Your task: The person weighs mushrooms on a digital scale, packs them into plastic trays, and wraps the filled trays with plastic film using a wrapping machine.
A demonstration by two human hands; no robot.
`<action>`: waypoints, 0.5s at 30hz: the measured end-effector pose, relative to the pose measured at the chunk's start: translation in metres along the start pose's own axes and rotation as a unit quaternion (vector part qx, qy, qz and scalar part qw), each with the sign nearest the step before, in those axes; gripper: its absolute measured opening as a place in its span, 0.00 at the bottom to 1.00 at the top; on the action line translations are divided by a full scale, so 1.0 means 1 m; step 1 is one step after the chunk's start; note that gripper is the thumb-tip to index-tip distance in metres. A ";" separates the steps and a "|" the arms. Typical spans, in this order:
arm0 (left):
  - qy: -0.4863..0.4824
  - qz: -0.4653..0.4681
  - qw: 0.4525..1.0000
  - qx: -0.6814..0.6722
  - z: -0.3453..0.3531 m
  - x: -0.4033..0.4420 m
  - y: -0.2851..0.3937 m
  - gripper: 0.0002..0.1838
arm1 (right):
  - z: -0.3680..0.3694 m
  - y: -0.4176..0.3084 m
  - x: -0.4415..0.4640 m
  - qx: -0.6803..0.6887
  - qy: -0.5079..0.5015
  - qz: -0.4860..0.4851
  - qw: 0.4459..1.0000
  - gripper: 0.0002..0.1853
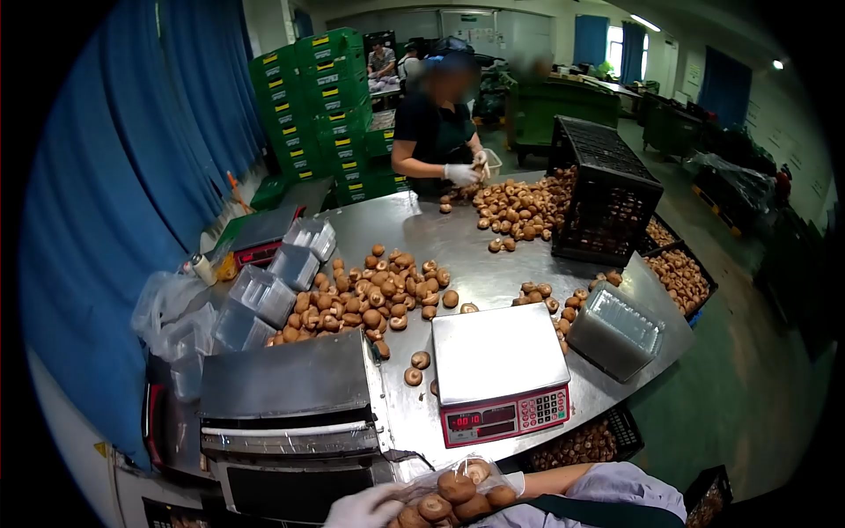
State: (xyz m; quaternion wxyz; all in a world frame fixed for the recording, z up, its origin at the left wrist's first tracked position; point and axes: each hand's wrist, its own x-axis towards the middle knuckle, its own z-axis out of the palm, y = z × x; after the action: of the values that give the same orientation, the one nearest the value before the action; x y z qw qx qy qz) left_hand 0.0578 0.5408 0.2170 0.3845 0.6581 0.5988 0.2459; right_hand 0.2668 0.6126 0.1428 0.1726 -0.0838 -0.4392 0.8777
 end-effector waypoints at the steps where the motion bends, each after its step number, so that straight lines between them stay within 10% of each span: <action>1: 0.030 0.072 0.990 0.121 0.013 -0.003 0.007 0.16 | -0.003 0.001 -0.001 -0.010 0.002 0.009 1.000 0.21; 6: -0.052 -0.176 0.975 0.122 0.037 0.003 0.003 0.20 | -0.014 0.007 0.000 -0.060 0.005 0.067 0.996 0.19; 15: 0.196 -0.173 0.963 -0.071 0.056 -0.043 -0.086 0.12 | -0.004 0.028 0.020 -0.229 0.031 0.164 0.959 0.15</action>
State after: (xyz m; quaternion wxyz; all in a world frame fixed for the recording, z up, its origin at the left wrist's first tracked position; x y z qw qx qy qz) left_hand 0.0429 0.4856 0.1212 0.3421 0.4546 0.7480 0.3418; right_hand 0.2434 0.6077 0.1178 0.0160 -0.2191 -0.6033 0.7666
